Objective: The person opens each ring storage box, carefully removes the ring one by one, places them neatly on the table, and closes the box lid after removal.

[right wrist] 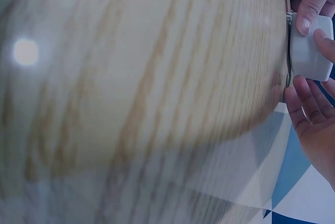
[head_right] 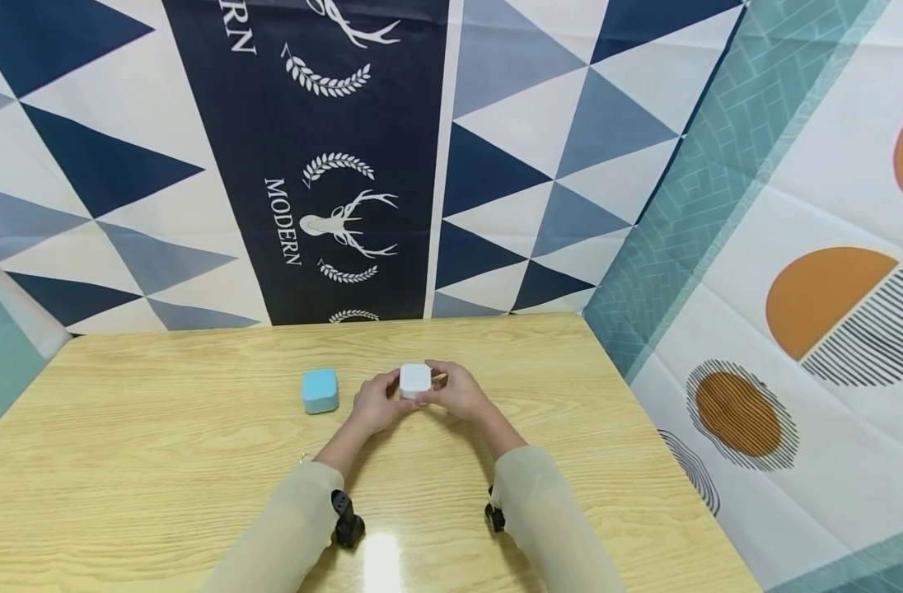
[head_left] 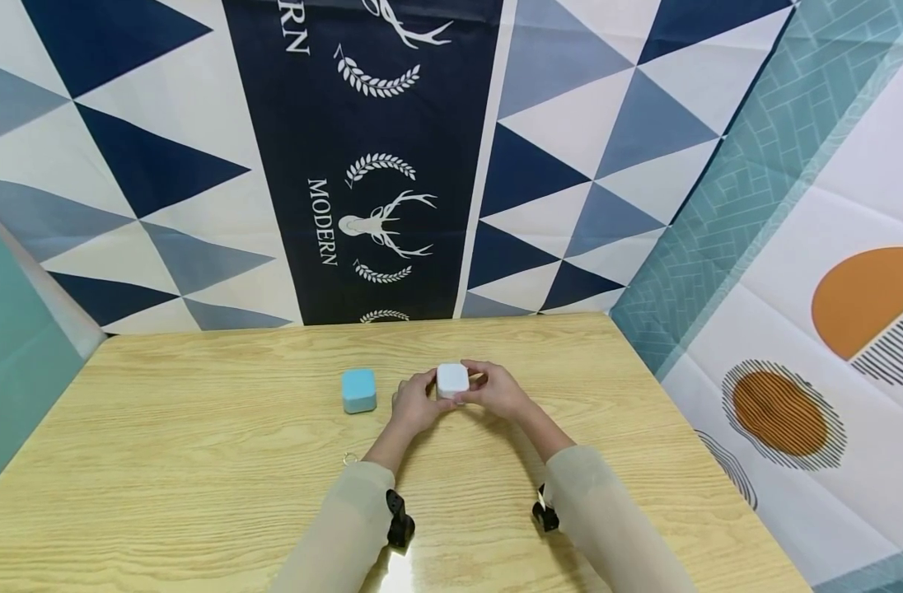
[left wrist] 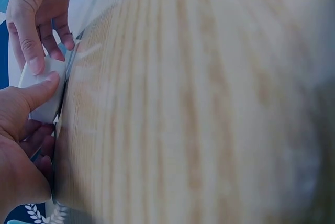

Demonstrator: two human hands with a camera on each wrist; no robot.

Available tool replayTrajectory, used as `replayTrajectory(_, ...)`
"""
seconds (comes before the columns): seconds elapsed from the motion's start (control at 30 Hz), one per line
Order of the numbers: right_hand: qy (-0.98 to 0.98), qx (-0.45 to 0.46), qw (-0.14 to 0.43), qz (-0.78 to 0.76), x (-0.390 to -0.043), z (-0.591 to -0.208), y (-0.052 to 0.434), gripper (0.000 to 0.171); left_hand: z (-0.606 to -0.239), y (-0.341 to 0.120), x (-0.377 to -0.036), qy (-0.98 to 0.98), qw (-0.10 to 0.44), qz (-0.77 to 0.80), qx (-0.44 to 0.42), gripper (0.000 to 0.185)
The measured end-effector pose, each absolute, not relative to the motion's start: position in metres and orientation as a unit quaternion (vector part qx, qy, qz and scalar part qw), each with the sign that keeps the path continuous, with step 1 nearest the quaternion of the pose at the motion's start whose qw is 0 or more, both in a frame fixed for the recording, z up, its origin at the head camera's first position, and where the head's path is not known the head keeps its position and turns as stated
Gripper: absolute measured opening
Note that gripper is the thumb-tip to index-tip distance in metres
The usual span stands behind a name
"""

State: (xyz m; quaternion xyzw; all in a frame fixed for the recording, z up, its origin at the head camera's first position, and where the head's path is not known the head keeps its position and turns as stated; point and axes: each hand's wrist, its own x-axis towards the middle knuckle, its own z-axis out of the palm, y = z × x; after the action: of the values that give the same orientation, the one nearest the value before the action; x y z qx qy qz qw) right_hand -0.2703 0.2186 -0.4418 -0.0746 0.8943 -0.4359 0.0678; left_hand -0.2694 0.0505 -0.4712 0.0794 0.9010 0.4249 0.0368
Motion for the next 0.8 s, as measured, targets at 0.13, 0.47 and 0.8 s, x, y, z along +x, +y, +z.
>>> replayTrajectory(0.13, 0.9, -0.079, 0.066, -0.424, -0.2705, -0.4413, 0.2176, 0.07, -0.4708, 0.0504, -0.2688, 0.904, 0.037, 0.418, 0.079, 0.07)
replayTrajectory(0.47, 0.91, -0.082, 0.055, -0.404, -0.2742, -0.4463, 0.2173, 0.07, -0.4709, 0.0512, -0.2665, 0.907, 0.03, 0.415, 0.072, 0.069)
replayTrajectory(0.8, 0.911, -0.107, 0.056, -0.395, -0.2759, -0.4456, 0.219, 0.066, -0.4691, 0.0512, -0.2653, 0.905, 0.025, 0.418, 0.071, 0.07)
